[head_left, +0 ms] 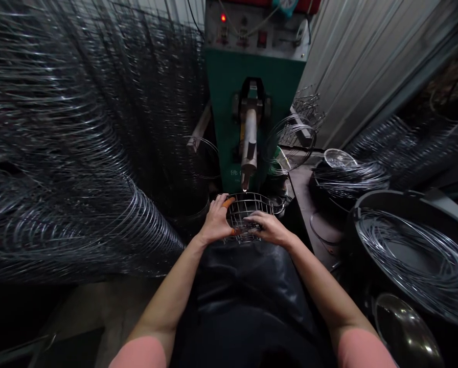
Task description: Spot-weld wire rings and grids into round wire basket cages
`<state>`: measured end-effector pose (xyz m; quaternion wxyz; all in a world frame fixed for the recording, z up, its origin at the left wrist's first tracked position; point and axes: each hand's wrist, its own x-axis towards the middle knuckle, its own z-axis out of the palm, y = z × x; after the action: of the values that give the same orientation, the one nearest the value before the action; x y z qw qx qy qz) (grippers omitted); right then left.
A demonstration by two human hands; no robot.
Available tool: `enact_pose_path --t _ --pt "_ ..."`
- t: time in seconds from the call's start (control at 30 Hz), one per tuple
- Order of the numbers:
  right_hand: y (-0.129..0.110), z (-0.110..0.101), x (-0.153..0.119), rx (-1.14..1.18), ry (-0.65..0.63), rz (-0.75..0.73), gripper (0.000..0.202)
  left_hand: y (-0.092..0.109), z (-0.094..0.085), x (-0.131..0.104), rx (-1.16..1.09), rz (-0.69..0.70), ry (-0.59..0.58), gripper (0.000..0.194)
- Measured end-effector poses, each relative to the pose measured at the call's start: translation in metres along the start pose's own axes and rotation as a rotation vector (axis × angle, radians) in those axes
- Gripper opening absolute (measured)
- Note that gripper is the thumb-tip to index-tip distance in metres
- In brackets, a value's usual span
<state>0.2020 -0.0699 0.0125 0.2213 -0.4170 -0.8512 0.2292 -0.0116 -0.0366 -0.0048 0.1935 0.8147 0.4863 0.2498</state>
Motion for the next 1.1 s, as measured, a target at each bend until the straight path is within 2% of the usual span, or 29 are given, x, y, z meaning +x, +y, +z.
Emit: enact_pose_path --t 0.3,0.43,0.67,0.9,1.1 --pt "0.012 0.016 0.006 0.002 0.108 -0.001 0.027 -0.011 0.005 0.007 -0.056 -0.018 0.000 0.102" --pt "0.015 0.011 0.014 -0.003 0.107 -0.015 0.030 -0.016 0.004 0.015 -0.074 0.002 0.018 0.102" --pt "0.023 0.002 0.032 -0.028 0.124 -0.031 0.024 -0.023 0.002 0.033 -0.113 0.012 0.042 0.098" --pt "0.023 0.010 0.027 -0.085 0.197 0.051 0.026 -0.020 0.005 0.035 -0.081 0.000 0.055 0.099" --pt "0.028 0.007 0.051 -0.149 0.260 0.173 0.025 -0.027 0.003 0.057 -0.083 -0.063 0.101 0.099"
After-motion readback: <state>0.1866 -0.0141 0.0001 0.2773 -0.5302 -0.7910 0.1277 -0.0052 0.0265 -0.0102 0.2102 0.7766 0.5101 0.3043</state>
